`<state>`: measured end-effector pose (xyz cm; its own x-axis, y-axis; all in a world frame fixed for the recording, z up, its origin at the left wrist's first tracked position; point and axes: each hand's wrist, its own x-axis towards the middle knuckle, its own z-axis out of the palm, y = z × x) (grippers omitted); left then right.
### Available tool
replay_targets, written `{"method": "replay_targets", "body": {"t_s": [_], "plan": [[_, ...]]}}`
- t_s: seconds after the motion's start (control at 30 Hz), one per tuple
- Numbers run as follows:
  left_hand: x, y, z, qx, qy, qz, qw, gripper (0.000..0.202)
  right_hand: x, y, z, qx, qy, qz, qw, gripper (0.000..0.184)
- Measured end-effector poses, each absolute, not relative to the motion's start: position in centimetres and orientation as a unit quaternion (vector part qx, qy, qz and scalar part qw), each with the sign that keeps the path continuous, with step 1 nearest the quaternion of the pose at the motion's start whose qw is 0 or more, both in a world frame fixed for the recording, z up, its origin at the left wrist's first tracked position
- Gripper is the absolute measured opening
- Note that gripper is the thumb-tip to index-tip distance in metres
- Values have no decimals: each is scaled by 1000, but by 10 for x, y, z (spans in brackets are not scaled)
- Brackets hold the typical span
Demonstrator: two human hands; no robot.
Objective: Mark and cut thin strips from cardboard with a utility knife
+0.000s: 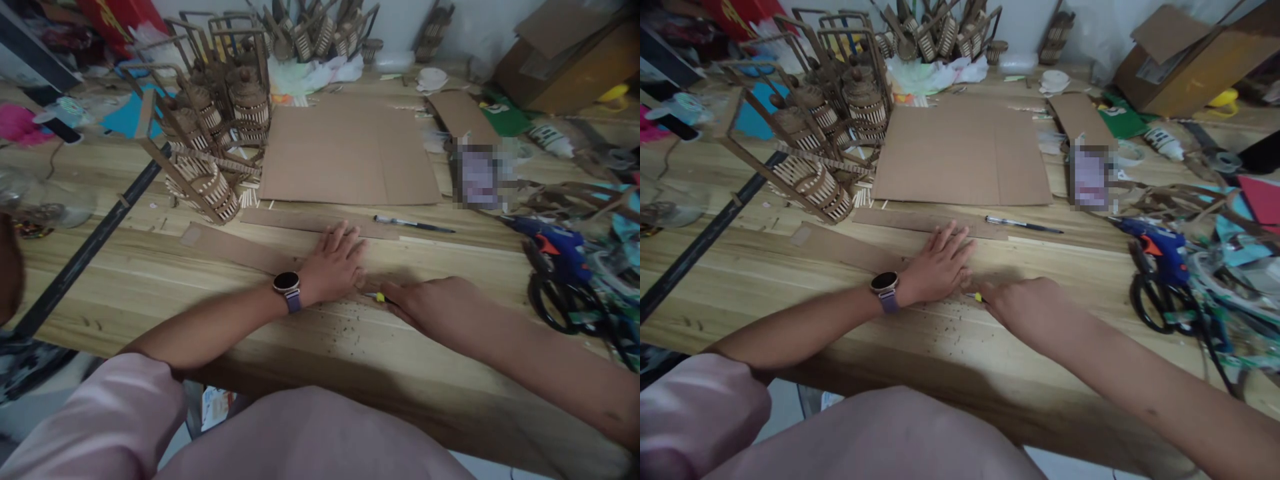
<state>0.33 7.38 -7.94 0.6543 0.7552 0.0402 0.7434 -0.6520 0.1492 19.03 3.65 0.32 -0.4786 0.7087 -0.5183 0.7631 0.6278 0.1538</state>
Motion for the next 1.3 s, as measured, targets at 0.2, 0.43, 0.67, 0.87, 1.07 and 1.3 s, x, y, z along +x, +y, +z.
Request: {"method": "replay_targets", "body": {"t_s": [0.2, 0.43, 0.67, 0.87, 1.07, 1.3], "plan": [[3, 73, -78, 909, 412, 38, 50, 56, 190, 37, -8, 407, 871, -47, 271, 34], [4, 74, -78, 910, 410, 43, 48, 57, 193, 33, -14, 404, 878, -13, 257, 38], [2, 73, -83, 912, 402, 69, 32, 56, 193, 30, -20, 419, 874, 4, 244, 42], [0, 73, -87, 915, 394, 83, 29, 55, 199, 29, -13, 422, 865, -9, 270, 32], [-1, 74, -88, 917, 386, 94, 30, 54, 198, 29, -5, 407, 863, -27, 297, 41], [-1, 74, -90, 918, 382, 99, 34, 53, 205, 27, -5, 403, 854, -13, 328, 50]]}}
